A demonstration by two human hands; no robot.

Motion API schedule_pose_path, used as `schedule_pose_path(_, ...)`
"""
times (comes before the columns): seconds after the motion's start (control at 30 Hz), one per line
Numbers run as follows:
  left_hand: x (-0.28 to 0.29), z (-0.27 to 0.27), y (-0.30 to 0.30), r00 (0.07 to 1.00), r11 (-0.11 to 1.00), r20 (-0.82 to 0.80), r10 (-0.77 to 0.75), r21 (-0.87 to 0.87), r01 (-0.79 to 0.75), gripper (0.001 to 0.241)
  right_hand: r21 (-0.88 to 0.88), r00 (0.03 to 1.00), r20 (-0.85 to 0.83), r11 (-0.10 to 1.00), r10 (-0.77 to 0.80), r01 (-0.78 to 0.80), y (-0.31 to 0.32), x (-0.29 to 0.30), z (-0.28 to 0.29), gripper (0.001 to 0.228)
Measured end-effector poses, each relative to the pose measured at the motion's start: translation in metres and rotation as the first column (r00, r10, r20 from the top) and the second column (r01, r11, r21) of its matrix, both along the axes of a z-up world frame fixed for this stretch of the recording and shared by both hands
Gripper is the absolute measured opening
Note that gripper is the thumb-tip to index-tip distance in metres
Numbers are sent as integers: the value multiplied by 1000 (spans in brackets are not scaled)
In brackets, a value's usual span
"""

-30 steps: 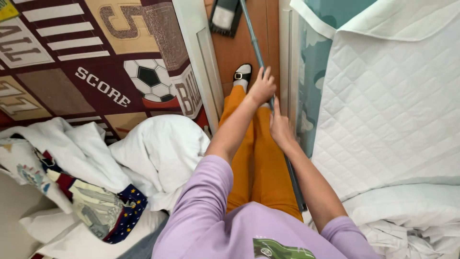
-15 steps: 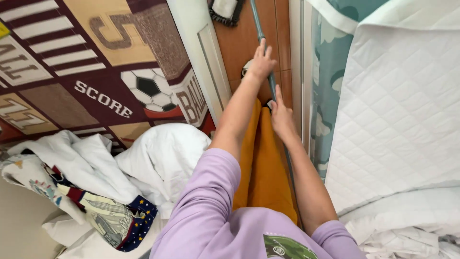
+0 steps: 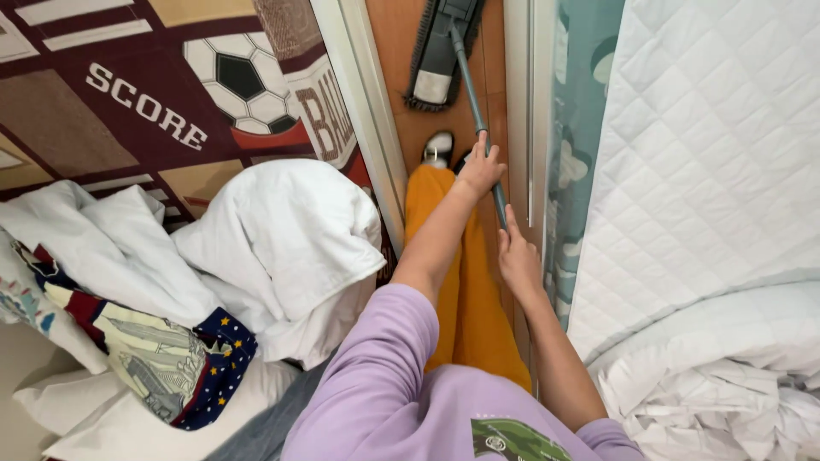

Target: The recorder is mopping the tiled floor of a bedroom using a flat-head mop.

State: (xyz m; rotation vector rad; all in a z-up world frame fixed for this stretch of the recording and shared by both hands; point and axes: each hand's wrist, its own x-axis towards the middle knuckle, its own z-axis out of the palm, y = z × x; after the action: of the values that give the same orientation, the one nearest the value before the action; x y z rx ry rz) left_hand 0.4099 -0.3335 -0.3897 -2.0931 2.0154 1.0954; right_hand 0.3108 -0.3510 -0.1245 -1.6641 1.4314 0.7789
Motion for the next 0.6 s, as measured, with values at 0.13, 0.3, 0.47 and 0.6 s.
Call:
schedule_pose_path(0.13, 38, -39, -3, 999, 1000, 40, -6, -24, 7, 21, -35, 999, 39, 999, 32, -30, -8, 29, -42, 58)
schedule_pose_path(0.3, 132, -50, -21, 948, 927, 51, 316, -230, -296, 37, -120, 970, 190, 985, 149, -127, -46, 105, -105, 59)
schedule_pose_path(0.47, 143, -65, -24, 957, 963, 177, 232, -180, -200, 35, -108, 987, 150, 993, 60, -44, -29, 113, -112, 58)
schedule_pose_path(0.6, 70, -43, -2, 982, 998, 179, -67, -6, 69, 46, -31, 994, 84, 997, -68, 71, 11, 39, -93, 58)
